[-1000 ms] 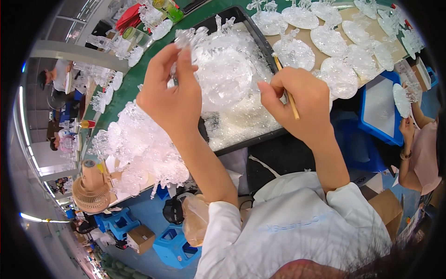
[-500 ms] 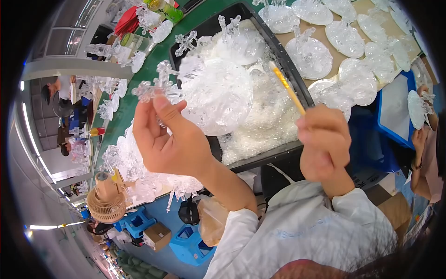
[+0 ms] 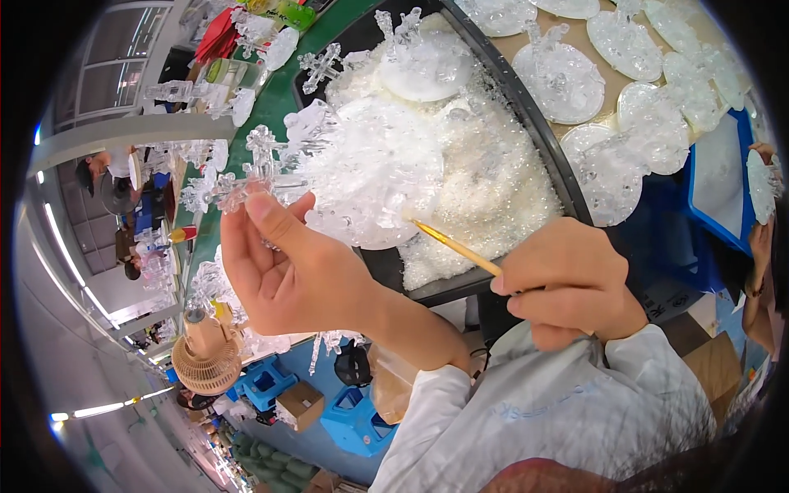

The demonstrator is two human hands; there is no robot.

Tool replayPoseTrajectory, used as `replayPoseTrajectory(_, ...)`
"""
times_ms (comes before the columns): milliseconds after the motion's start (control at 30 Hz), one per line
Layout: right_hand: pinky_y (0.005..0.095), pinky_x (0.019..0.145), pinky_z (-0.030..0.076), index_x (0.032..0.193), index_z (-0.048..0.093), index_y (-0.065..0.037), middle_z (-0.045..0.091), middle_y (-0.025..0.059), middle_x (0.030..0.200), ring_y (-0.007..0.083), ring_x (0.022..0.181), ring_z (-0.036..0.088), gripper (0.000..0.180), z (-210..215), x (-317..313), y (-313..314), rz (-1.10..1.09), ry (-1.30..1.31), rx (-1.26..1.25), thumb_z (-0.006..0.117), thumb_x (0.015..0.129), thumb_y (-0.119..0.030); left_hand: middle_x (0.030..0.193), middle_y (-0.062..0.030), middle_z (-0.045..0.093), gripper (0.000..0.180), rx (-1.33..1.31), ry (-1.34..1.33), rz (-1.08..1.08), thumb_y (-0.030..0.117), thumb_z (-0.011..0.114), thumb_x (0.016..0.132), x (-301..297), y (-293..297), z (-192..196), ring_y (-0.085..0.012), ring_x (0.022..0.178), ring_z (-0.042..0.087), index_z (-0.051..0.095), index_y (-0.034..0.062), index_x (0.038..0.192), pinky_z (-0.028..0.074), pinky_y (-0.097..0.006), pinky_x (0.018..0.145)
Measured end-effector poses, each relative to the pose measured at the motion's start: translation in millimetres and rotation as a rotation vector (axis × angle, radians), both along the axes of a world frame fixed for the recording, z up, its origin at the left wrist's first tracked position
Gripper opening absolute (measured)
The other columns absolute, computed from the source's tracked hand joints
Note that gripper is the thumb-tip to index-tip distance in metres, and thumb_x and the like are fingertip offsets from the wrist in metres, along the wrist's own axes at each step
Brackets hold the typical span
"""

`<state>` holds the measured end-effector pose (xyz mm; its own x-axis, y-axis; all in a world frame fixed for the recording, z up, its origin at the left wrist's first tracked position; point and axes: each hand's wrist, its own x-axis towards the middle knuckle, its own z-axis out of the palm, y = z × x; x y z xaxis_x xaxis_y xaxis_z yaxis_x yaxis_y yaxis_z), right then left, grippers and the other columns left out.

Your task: Applying glue and small crystals to clear plastic ornaments using a brush and a dipping tray on a factory assembly line.

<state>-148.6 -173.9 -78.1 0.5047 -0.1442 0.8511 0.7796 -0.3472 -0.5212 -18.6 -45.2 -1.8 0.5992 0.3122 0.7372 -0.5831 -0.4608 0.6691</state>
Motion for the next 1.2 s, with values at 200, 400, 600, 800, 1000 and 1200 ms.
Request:
replayPoseTrajectory(200, 0.0301, 0.046, 0.052, 0.077, 0.064, 0.001, 0.066, 0.0140, 0.079, 0.0227, 0.056, 0.063, 0.006, -3.7, 5.1, -0.2, 0.091, -0.206, 0.135, 0.063, 0.074, -0.004, 0.093, -0.0242, 0.071, 0.030, 0.055, -0.055, -0.005, 0.007, 0.068, 0.091, -2.1, -2.4, -3.3, -0.0193, 0.058, 0.067, 0.059, -0.0160, 0.107, 0.053, -0.022, 0.049)
replayPoseTrajectory(400, 0.0310, 0.048, 0.051, 0.081, 0.066, -0.001, 0.065, 0.0130, 0.081, 0.0230, 0.059, 0.061, 0.009, -5.1, 6.5, 3.5, -0.028, -0.258, 0.124, 0.069, 0.073, -0.004, 0.089, -0.0246, 0.070, 0.029, 0.120, -0.238, 0.006, 0.007, 0.066, 0.092, -0.7, 2.1, -9.5, -0.0209, 0.058, 0.067, 0.058, -0.0163, 0.108, 0.055, -0.025, 0.053)
replayPoseTrajectory(600, 0.0305, 0.051, 0.050, 0.089, 0.065, -0.004, 0.064, 0.0120, 0.090, 0.0238, 0.061, 0.059, 0.016, -8.2, -1.6, -4.5, -0.051, -0.293, 0.170, 0.074, 0.075, -0.003, 0.091, -0.0223, 0.071, 0.029, 0.175, -0.488, -0.027, 0.009, 0.063, 0.095, 5.5, 12.2, -15.3, -0.0212, 0.061, 0.068, 0.055, -0.0123, 0.112, 0.054, -0.023, 0.056)
replayPoseTrajectory(800, 0.0316, 0.059, 0.051, 0.097, 0.061, -0.006, 0.059, 0.0112, 0.099, 0.0243, 0.071, 0.060, 0.032, -0.8, -10.8, 2.6, -0.228, -0.063, 0.242, 0.070, 0.068, 0.006, 0.082, -0.0248, 0.068, 0.037, 0.240, -0.512, -0.072, 0.019, 0.063, 0.097, 4.8, 14.4, -14.2, -0.0179, 0.050, 0.060, 0.049, -0.0144, 0.104, 0.050, -0.024, 0.047)
replayPoseTrajectory(1000, 0.0292, 0.058, 0.049, 0.095, 0.055, -0.011, 0.053, 0.0109, 0.102, 0.0213, 0.069, 0.059, 0.013, 2.2, -9.9, -1.4, -0.271, 0.016, 0.160, 0.064, 0.086, -0.008, 0.075, -0.0154, 0.064, 0.030, 0.173, -0.496, -0.094, 0.013, 0.062, 0.097, 3.8, 18.2, -15.3, -0.0177, 0.060, 0.063, 0.048, -0.0099, 0.110, 0.051, -0.026, 0.058)
replayPoseTrajectory(1200, 0.0327, 0.061, 0.052, 0.095, 0.061, -0.006, 0.060, 0.0125, 0.101, 0.0244, 0.072, 0.060, 0.028, -8.5, -10.0, -2.0, -0.187, -0.123, 0.242, 0.067, 0.070, 0.004, 0.077, -0.0135, 0.063, 0.034, 0.077, -0.414, -0.086, 0.019, 0.060, 0.099, 3.6, 13.4, -12.2, -0.0164, 0.064, 0.061, 0.047, -0.0101, 0.112, 0.050, -0.025, 0.059)
